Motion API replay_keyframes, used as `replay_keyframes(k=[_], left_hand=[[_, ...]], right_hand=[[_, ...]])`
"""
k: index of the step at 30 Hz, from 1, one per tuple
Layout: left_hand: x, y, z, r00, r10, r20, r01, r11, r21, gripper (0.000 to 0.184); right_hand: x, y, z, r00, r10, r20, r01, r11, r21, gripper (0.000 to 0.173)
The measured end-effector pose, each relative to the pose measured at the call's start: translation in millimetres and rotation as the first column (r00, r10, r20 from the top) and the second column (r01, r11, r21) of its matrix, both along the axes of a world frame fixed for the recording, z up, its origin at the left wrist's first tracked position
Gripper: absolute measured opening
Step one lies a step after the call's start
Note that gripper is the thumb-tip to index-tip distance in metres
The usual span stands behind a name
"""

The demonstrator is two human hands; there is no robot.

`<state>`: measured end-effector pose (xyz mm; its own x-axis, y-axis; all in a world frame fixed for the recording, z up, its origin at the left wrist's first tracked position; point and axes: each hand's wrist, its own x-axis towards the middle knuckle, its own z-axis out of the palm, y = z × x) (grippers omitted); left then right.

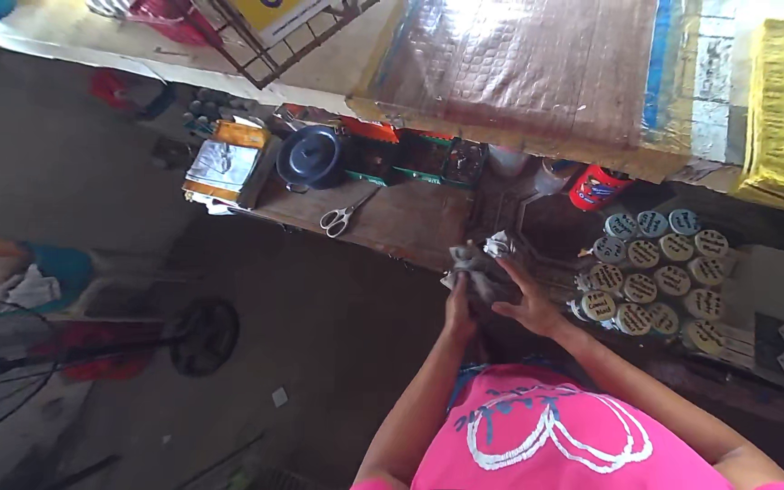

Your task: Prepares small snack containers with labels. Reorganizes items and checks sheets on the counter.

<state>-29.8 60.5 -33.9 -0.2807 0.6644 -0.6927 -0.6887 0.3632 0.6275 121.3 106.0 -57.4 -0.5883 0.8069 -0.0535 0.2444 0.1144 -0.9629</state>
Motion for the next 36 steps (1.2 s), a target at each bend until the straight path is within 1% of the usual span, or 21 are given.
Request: replay_keyframes(k=[1,2,3,4,5,6,7,8,9,10,12,13,15,16,18,23,26,30,31,35,36], left_hand=[[10,6,5,0.991,-0.133,0.022,0.132,0.990,0.053,0.044],[18,10,9,0.961,-0.274,0.023,0.269,0.955,0.128,0.045],[23,14,12,0.910,-0.415,-0.014,0.406,0.883,0.234,0.046],[26,19,16,0.851,-0.514,-0.112,0.522,0.800,0.296,0.046],[26,24,21,0.789,-0.576,-0.214,0.614,0.726,0.311,0.051],[24,27,25,0.737,-0.593,-0.324,0.675,0.675,0.299,0.055],[22,26,27,0.699,-0.568,-0.435,0.703,0.657,0.272,0.052],[18,23,26,0.663,-0.524,-0.534,0.710,0.666,0.228,0.041],[12,17,22,0.626,-0.486,-0.610,0.704,0.690,0.172,0.030],[5,9,15,0.600,-0.458,-0.656,0.683,0.721,0.121,0.024],[-12,-11,-4,0.587,-0.422,-0.691,0.594,0.804,0.014,0.023],[-20,-23,-14,0.613,-0.397,-0.683,0.521,0.853,-0.027,0.024],[-30,-52,-30,0.720,-0.280,-0.635,0.308,0.949,-0.070,0.030],[-35,-67,-33,0.771,-0.218,-0.599,0.206,0.974,-0.089,0.034],[-44,-94,-37,0.816,-0.121,-0.565,0.059,0.990,-0.127,0.038],[-44,-132,-37,0.797,0.021,-0.603,-0.137,0.980,-0.148,0.033],[-34,-135,-36,0.791,0.084,-0.607,-0.191,0.975,-0.114,0.031],[-18,-136,-40,0.790,0.081,-0.608,-0.166,0.983,-0.084,0.030],[-15,-136,-40,0.788,0.068,-0.612,-0.152,0.985,-0.086,0.030],[-8,-137,-38,0.794,0.051,-0.605,-0.137,0.986,-0.097,0.031],[-7,-137,-37,0.796,0.057,-0.602,-0.144,0.985,-0.098,0.030]], right_hand=[[1,-3,1,0.997,-0.056,-0.046,0.057,0.998,0.022,0.092],[1,-4,-1,0.984,-0.142,-0.108,0.149,0.987,0.058,0.080],[4,-2,-3,0.962,-0.230,-0.149,0.248,0.962,0.115,0.066],[9,2,-3,0.941,-0.305,-0.148,0.328,0.930,0.168,0.058],[18,8,-4,0.924,-0.369,-0.097,0.381,0.893,0.241,0.055],[28,17,-3,0.913,-0.407,-0.002,0.387,0.866,0.316,0.055],[39,27,-1,0.904,-0.403,0.143,0.337,0.876,0.344,0.060],[48,37,2,0.883,-0.359,0.302,0.265,0.912,0.312,0.070],[55,44,3,0.850,-0.305,0.430,0.206,0.943,0.263,0.080],[59,48,4,0.820,-0.270,0.505,0.164,0.956,0.245,0.085],[64,53,6,0.817,-0.242,0.524,0.115,0.958,0.262,0.078],[65,55,8,0.827,-0.222,0.516,0.098,0.961,0.257,0.074],[65,59,11,0.859,-0.167,0.483,0.070,0.975,0.212,0.067],[62,62,11,0.878,-0.145,0.457,0.060,0.979,0.196,0.065],[52,66,12,0.910,-0.121,0.396,0.041,0.978,0.203,0.058],[25,59,25,0.965,-0.075,0.252,0.009,0.967,0.254,0.027],[16,54,35,0.973,-0.031,0.228,-0.033,0.961,0.274,0.026],[18,53,32,0.960,-0.050,0.275,-0.036,0.954,0.299,0.039],[20,53,29,0.956,-0.069,0.284,-0.025,0.948,0.316,0.038],[31,55,22,0.957,-0.045,0.285,-0.043,0.954,0.295,0.015],[34,57,20,0.957,-0.021,0.288,-0.063,0.958,0.279,0.021]])
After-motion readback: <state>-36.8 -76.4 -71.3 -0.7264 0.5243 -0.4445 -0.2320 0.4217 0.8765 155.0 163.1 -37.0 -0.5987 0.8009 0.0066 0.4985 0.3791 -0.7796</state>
